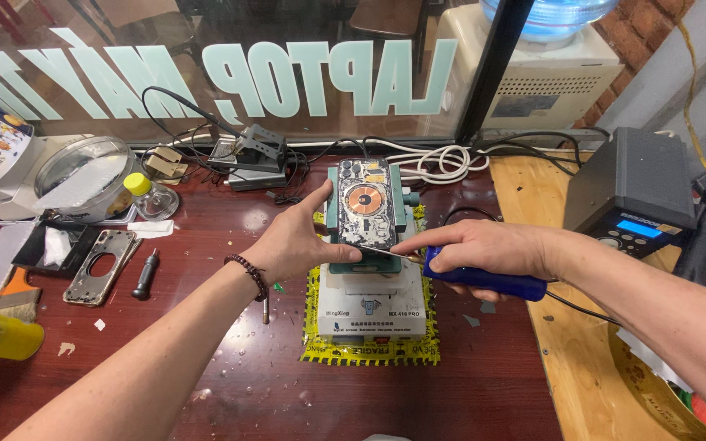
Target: The person uses a blue-handled screwdriver to scrape and clean residue from the back of a smartphone motherboard mounted on a heat station. The person repeatedly scrapes around the camera module and other components while holding the device steady.
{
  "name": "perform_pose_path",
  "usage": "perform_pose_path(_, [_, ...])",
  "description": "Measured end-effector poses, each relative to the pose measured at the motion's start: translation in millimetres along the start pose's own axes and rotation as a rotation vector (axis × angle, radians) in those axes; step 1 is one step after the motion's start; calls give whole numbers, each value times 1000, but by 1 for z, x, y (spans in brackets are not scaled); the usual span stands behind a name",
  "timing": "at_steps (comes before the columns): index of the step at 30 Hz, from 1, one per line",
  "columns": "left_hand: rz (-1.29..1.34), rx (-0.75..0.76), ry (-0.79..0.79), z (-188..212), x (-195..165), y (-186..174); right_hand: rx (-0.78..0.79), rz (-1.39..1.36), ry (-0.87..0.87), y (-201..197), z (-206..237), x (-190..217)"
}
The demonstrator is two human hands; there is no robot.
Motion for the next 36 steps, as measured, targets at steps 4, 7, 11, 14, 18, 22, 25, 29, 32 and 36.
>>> perform_pose_path(4, [-12, -12, 30, 0, 1, 0, -1, -20, 14, -1, 2, 0])
perform_pose_path(7, [6, -8, 37, -1, 2, 2, 10, -38, -10, 1, 1, 0])
perform_pose_path(11, [-37, -6, 34, -1, 2, 1, 23, -43, -21, 3, 0, 1])
perform_pose_path(14, [-22, 8, 36, 0, 1, 0, -7, -51, 9, 2, -1, 2])
perform_pose_path(18, [-116, 29, -39, 1, 2, -1, -21, -38, 6, 3, 0, 5])
perform_pose_path(22, [-73, 15, 11, 0, 1, 0, -6, -16, 26, 4, 3, 7])
perform_pose_path(25, [-65, 12, 13, 0, 3, 1, -3, 0, 40, 2, 4, 8])
perform_pose_path(29, [-70, 7, 20, 0, 4, 1, 45, 14, 45, -4, 4, 10])
perform_pose_path(32, [-63, -7, 42, 1, 2, 2, 95, -27, 63, -9, 2, 8])
perform_pose_path(36, [-100, -27, 63, 4, -2, 5, 207, -136, 26, -15, -3, 6])
Point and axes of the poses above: each hand's wrist, its own z-axis away from the middle knuckle, its own y-axis out of the palm, x = y × z, the point moved 3 cm from there along -z, towards the middle knuckle, and after that the axes turned 8 degrees about z, right-handed, at the moved point
